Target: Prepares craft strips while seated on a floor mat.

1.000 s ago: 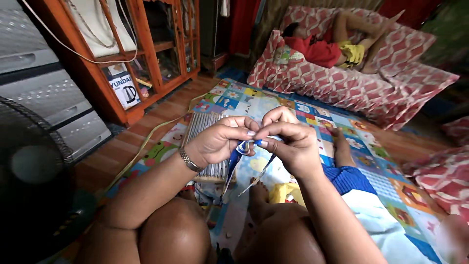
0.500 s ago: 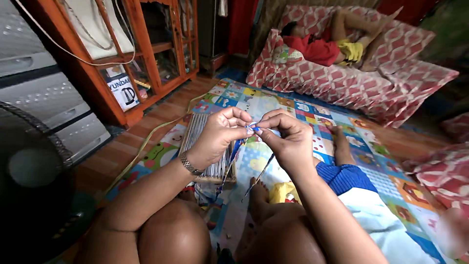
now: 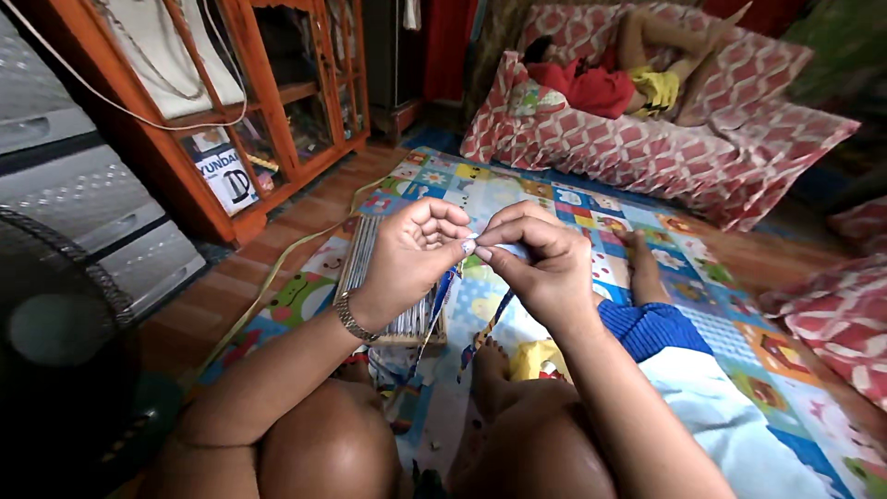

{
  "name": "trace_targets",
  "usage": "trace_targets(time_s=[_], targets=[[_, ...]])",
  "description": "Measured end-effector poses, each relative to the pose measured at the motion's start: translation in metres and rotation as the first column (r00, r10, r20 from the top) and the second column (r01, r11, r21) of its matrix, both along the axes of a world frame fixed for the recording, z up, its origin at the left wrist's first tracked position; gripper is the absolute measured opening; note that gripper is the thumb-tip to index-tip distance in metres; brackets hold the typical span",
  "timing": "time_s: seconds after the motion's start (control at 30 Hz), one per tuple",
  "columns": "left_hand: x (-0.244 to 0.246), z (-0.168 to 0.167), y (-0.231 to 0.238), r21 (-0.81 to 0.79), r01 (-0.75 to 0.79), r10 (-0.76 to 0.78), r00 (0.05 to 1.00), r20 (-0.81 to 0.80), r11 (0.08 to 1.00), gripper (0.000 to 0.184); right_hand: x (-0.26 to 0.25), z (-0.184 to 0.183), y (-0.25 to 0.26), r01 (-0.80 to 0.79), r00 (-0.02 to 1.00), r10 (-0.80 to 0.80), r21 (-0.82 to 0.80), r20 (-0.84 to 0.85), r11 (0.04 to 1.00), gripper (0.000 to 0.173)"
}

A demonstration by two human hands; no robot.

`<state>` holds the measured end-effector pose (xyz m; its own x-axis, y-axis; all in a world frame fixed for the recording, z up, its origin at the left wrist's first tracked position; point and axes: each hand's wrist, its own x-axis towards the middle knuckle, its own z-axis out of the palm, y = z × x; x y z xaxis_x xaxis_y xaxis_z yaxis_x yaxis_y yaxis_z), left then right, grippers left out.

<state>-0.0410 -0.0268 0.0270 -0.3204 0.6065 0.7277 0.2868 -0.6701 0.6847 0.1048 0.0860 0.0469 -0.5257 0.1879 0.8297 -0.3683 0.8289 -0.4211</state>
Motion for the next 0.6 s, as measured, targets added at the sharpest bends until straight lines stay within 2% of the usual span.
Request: trace_targets(time_s=[0.13,0.2,0.37,0.5,0.6], targets=[[0.001,0.002,-0.001,0.008,0.022,-0.022,1.0,-0.001,1.0,0.027,-0.002,-0.001,-0.001,-0.06,0.997,0.067,-0.18,0.032,0.982,0.021],[0.0,0.001,-0.001,0.042,0.006,-0.004,0.999,-0.032,0.999,0.027,-0.002,-0.001,0.0,-0.056,0.997,0.068,-0.215,0.047,0.975,0.019],[-0.001,-0.002,0.002,0.149,-0.073,0.095,0.985,-0.145,0.986,0.029,-0.002,-0.003,0.002,0.061,0.998,-0.06,-0.061,0.007,0.996,0.005],[0.0,-0.005,0.006,0.285,-0.163,0.242,0.933,-0.266,0.944,0.03,-0.008,-0.006,-0.002,0.17,0.984,-0.17,-0.009,-0.054,0.985,0.002],[0.001,-0.005,0.008,0.321,-0.163,0.266,0.913,-0.309,0.933,0.028,-0.014,-0.009,-0.002,0.192,0.976,-0.192,-0.008,-0.1,0.981,0.003]])
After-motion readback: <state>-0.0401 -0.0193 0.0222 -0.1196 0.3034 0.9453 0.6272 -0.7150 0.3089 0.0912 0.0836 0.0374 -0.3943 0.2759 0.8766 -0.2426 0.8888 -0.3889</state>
